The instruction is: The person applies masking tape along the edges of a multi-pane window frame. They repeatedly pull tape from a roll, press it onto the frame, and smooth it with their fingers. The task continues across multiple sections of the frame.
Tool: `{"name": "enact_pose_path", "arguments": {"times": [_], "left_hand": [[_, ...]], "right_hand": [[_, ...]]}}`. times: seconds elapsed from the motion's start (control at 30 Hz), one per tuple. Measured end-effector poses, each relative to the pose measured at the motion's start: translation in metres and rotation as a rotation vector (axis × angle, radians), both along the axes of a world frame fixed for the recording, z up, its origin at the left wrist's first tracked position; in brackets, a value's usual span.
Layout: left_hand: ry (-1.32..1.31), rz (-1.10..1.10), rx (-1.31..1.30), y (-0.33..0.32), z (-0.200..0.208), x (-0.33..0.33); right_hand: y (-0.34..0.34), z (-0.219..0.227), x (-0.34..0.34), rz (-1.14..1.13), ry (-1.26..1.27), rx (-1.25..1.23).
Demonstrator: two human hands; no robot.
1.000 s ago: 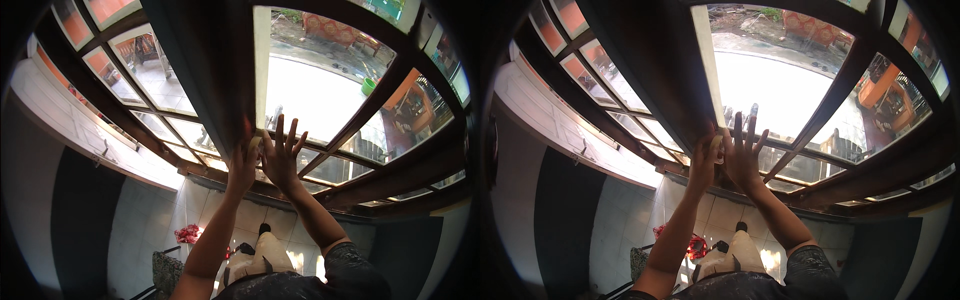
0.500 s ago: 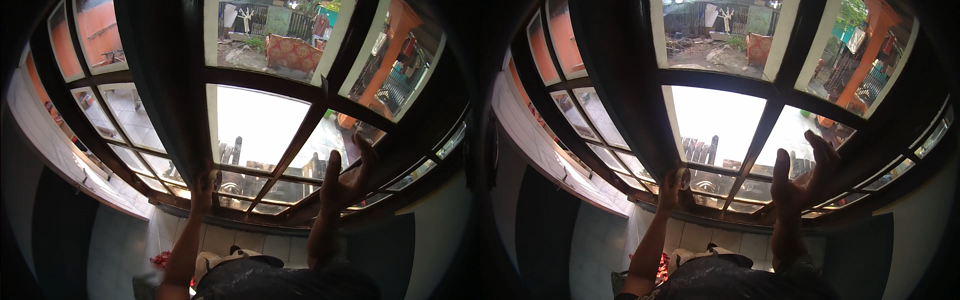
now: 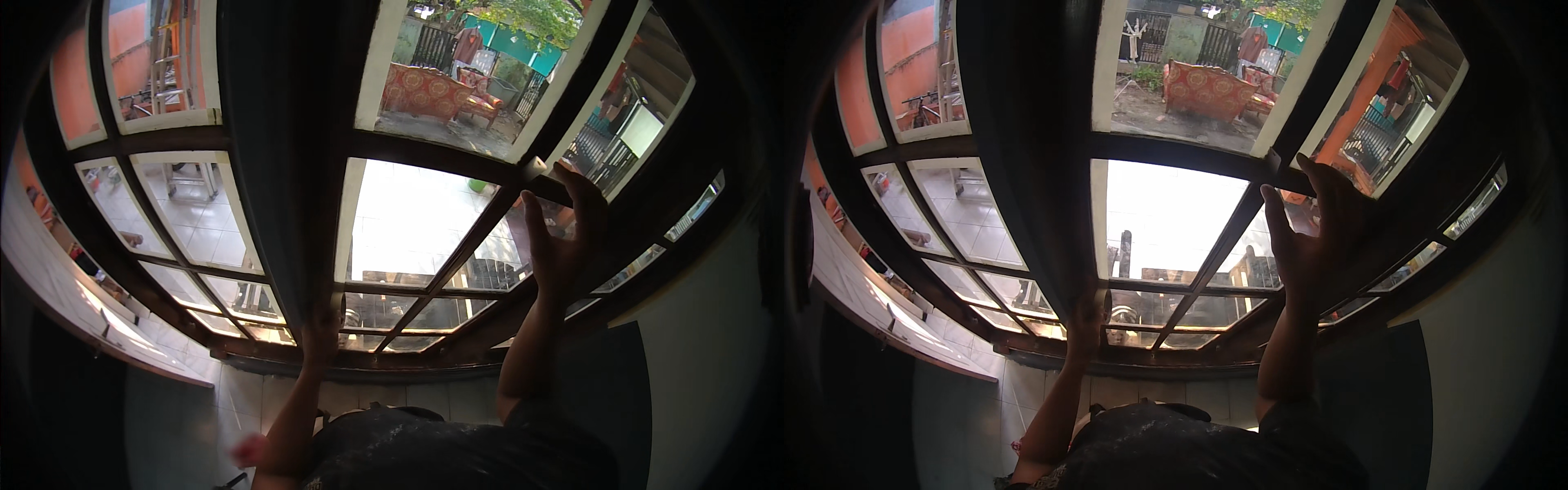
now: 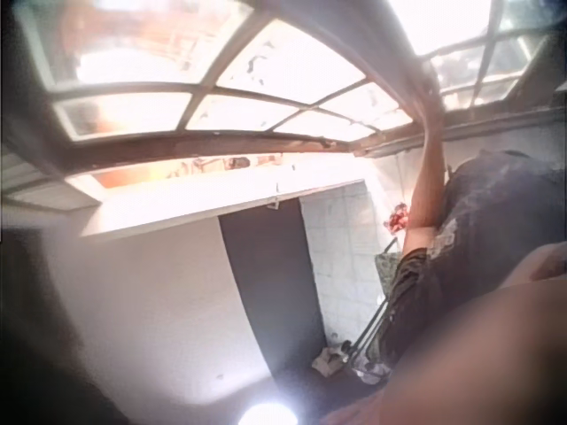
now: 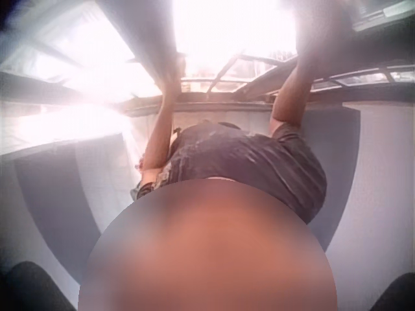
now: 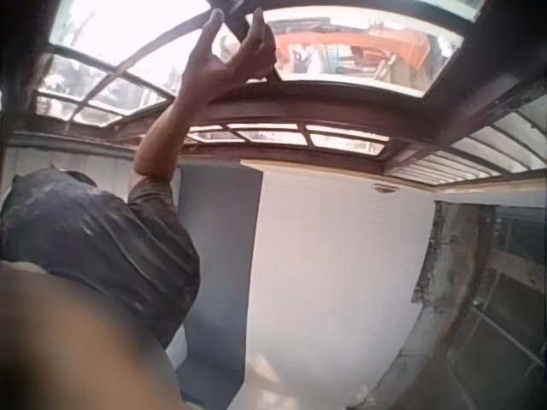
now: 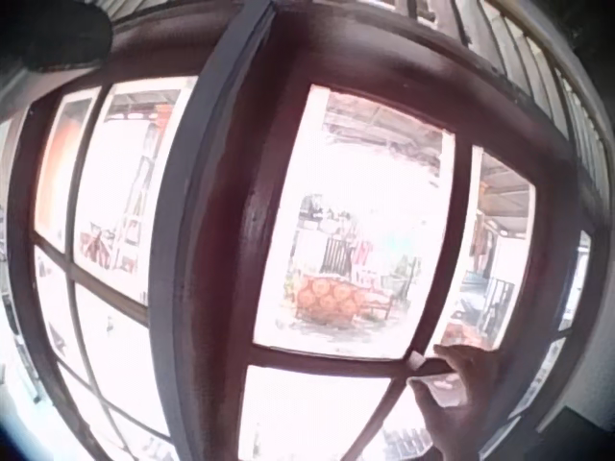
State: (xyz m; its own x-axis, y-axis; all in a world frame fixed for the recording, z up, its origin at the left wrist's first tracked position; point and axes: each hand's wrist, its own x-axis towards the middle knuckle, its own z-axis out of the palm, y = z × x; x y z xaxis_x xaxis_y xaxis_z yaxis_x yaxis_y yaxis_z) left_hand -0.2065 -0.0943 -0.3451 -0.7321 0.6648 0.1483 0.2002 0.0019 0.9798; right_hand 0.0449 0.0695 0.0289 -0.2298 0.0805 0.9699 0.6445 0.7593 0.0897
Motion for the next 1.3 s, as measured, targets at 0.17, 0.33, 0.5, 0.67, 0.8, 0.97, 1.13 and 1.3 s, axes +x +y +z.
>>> {"name": "enact_pose_path", "arguments": {"times": [0.17,0.33,0.5,0.67,0.8,0.97,1.13,1.3], "left_hand": [[-0.078,-0.066,0.054,-0.002,0.003,-0.005],[-0.044,-0.138,0.065,0.001,-0.016,-0.014],[-0.016,-0.109,0.021,-0.007,-0.003,-0.018],[-0.014,-0.106,0.059,-0.006,-0.016,-0.016],[-0.046,-0.126,0.123,0.002,-0.032,-0.013],[0.110,-0.081,-0.016,-0.004,-0.023,-0.014],[0.209,-0.058,-0.063,-0.024,-0.008,-0.001],[0.343,-0.144,0.006,-0.069,0.109,0.031]], "right_hand": [[-0.003,0.014,-0.009,-0.033,-0.075,-0.002],[0.013,0.010,-0.013,-0.011,-0.092,-0.012],[-0.003,-0.005,-0.028,-0.170,-0.107,0.087],[0.004,-0.037,-0.017,-0.061,0.078,0.138],[-0.039,0.008,0.011,-0.015,0.167,0.315],[-0.051,-0.025,0.006,0.342,0.266,-0.091],[-0.078,-0.137,-0.014,0.449,0.337,-0.659],[-0.099,-0.191,-0.019,0.784,0.731,-1.013]]}}
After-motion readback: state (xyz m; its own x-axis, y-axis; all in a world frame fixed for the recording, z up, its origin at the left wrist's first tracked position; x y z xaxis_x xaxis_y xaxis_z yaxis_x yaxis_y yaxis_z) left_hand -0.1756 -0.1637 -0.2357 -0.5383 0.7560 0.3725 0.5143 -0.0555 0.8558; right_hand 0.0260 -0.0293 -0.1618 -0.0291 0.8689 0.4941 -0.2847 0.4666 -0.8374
